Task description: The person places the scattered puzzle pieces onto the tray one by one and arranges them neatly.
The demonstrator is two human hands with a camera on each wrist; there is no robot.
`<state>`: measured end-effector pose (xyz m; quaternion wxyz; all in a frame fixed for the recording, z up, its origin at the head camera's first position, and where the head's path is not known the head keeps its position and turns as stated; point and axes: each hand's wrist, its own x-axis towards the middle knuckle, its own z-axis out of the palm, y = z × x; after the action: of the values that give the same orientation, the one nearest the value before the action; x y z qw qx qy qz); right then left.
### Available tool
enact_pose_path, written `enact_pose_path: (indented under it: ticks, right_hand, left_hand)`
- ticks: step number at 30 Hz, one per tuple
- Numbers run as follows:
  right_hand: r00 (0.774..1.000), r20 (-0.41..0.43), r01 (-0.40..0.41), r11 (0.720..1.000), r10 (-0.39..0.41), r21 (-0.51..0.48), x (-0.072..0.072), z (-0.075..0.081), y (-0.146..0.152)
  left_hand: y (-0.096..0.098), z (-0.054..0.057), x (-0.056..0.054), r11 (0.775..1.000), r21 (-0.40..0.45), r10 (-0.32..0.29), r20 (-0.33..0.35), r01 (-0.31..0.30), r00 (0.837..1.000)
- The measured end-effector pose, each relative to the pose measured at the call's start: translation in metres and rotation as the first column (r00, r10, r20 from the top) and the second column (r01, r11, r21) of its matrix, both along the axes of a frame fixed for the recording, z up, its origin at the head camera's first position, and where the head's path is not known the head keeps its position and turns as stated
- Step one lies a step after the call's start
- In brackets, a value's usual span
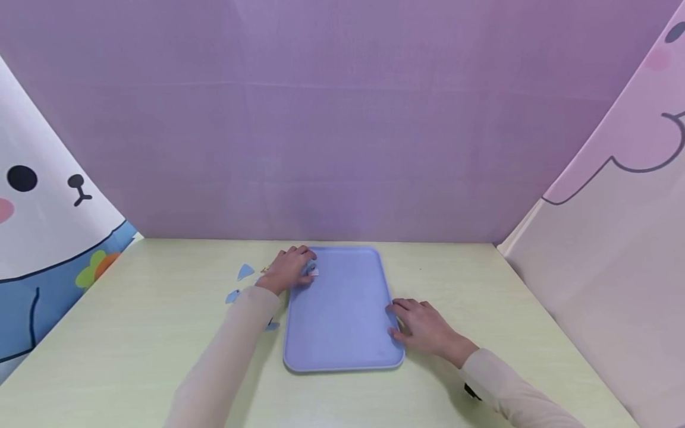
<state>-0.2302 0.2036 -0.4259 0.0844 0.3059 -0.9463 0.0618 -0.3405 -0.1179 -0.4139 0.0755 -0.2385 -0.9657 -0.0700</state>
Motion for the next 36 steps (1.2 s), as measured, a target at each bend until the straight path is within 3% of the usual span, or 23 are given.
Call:
enact_pose_path:
  ticks: [10, 16, 25, 36]
  right_hand:
    - [1.000, 0.015, 0.016, 1.000, -0.016, 0.003, 0.000, -0.001, -0.001]
    - [1.000, 0.016, 0.017, 1.000, -0.017, 0.015, 0.000, -0.001, -0.001]
    - [1.000, 0.016, 0.019, 1.000, -0.019, 0.010, 0.000, -0.001, -0.002]
    - [1.000, 0.002, 0.009, 1.000, -0.009, 0.019, 0.000, -0.001, -0.003]
  left_hand:
    - [-0.011, 0.007, 0.013, 0.997, 0.037, -0.073, -0.031, 0.074, 0.997]
    - [-0.017, 0.011, 0.020, 0.996, -0.012, -0.089, -0.070, 0.089, 0.994]
    - [-0.036, 0.011, 0.032, 0.997, -0.027, -0.069, -0.093, 0.067, 0.993]
    - [-0.061, 0.007, 0.043, 0.999, -0.046, -0.002, -0.061, -0.001, 0.998]
